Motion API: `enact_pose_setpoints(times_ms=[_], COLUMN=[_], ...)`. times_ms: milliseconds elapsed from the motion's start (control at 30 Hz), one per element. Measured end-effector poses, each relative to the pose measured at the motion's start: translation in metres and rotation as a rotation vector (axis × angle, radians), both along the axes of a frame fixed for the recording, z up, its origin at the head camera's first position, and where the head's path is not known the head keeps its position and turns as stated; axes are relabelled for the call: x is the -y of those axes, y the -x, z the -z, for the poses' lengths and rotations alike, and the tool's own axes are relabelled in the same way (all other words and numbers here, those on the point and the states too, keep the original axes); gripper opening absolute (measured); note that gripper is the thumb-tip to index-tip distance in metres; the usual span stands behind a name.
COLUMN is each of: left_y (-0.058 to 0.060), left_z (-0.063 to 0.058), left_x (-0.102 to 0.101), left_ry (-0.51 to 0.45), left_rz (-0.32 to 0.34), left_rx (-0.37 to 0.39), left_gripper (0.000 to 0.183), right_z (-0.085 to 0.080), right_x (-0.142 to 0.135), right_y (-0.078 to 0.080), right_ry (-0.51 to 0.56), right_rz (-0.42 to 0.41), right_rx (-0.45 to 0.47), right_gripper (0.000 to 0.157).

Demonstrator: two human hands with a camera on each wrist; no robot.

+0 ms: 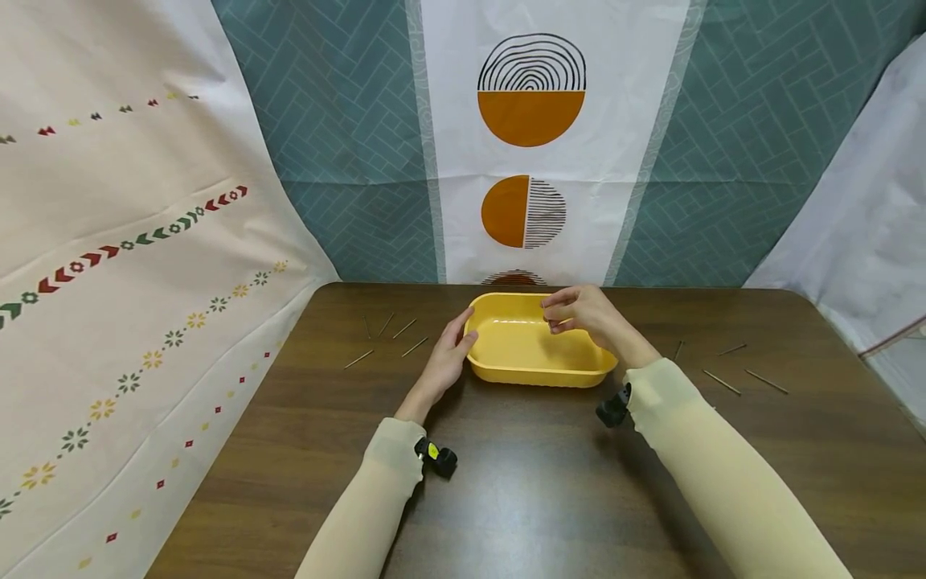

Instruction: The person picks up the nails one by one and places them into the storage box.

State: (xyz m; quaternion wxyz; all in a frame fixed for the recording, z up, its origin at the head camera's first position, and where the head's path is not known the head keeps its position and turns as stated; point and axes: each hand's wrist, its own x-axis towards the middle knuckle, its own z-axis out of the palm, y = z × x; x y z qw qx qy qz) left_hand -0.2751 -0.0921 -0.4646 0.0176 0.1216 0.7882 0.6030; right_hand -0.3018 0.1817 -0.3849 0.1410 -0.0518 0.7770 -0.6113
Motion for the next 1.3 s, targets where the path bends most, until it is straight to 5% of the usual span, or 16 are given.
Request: enact_pose_setpoints(times_ms=[1300], left_y=[0.001], left_z=[0.003], left_x=[0.000], left_ry=[-0.011], left_rz=[0.003], left_rx=[-0.025], left_gripper=[0.052], right_z=[0.034], right_x=[0.062], right_y=[0.021], right_ry=[0.176], right_rz=[0.111], right_rx=[0.213], right_gripper=[0.033])
